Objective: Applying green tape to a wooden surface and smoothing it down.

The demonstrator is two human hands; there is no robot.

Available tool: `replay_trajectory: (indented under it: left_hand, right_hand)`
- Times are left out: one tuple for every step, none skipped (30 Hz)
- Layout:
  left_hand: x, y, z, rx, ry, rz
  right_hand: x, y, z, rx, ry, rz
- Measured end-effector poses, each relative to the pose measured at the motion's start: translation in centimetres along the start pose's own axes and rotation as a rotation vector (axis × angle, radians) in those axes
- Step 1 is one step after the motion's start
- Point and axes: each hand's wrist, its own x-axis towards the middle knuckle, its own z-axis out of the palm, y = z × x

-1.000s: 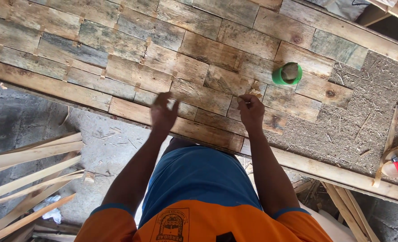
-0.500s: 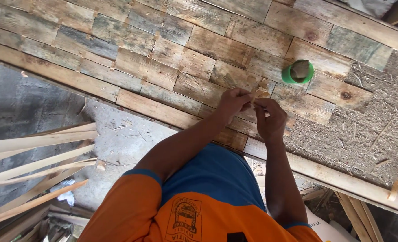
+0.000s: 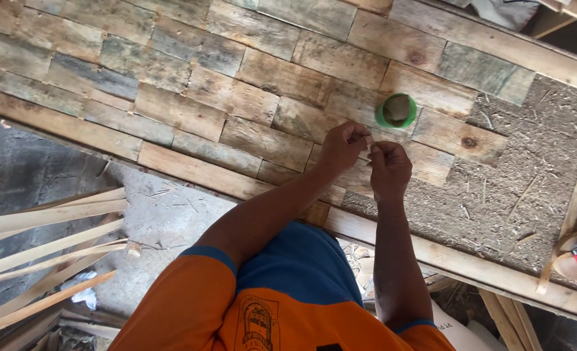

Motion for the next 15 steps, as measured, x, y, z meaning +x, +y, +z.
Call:
replay_trajectory:
  left_hand:
    - [0.7, -0.3, 0.6, 0.0, -0.002, 0.003]
    - [1.2, -0.5, 1.2, -0.032, 0.007, 0.022]
    - [1.7, -0.8, 1.8, -0.063, 0.017, 0.041]
    - [2.3, -0.3, 2.4, -0.063, 0.013, 0.043]
    - [2.8, 0.2, 3.0, 0.021, 0.071, 0.03]
    - [3.4, 0.8, 3.6, 0.104, 0.13, 0.017]
    - [4.3, 0.5, 4.1, 0.102, 0.128, 0.019]
    - [5.2, 0.0, 4.6, 0.1, 0.144, 0.01]
    - [6.0, -0.4, 5.0, 0.097, 0.16, 0.0]
    - [6.7, -0.9, 5.2, 0.098, 0.159, 0.0]
    - [7.4, -1.4, 5.4, 0.126, 0.177, -0.019]
    - [8.0, -1.9, 5.6, 0.155, 0.196, -0.039]
    - [8.2, -2.3, 5.7, 0.155, 0.195, -0.042]
    - [8.4, -2.6, 5.7, 0.199, 0.234, -0.043]
    - [8.6, -3.0, 5.7, 0.243, 0.272, -0.045]
  right_hand:
    - [0.8, 0.0, -0.3, 0.0, 0.001, -0.003]
    - [1.4, -0.1, -0.7, -0.024, 0.038, -0.007]
    - [1.9, -0.1, -1.0, -0.048, 0.074, -0.01]
    - [2.9, 0.5, -1.5, -0.048, 0.077, -0.013]
    - [3.8, 1.0, -1.9, -0.068, 0.101, -0.06]
    - [4.8, 1.5, -2.3, -0.089, 0.125, -0.107]
    - [5.7, 1.4, -2.6, -0.09, 0.126, -0.109]
    - [6.6, 1.4, -2.8, -0.139, 0.138, -0.159]
    - [7.4, 1.4, -3.0, -0.187, 0.148, -0.209]
    - [8.2, 1.6, -3.1, -0.187, 0.15, -0.209]
    - [9.0, 1.8, -3.2, -0.264, 0.176, -0.217]
    - [9.7, 2.1, -3.3, -0.342, 0.201, -0.223]
    - [10.0, 2.2, -3.3, -0.343, 0.202, -0.22]
    - [10.4, 2.2, -3.3, -0.407, 0.231, -0.219]
    - [10.7, 2.2, -3.2, -0.47, 0.259, -0.218]
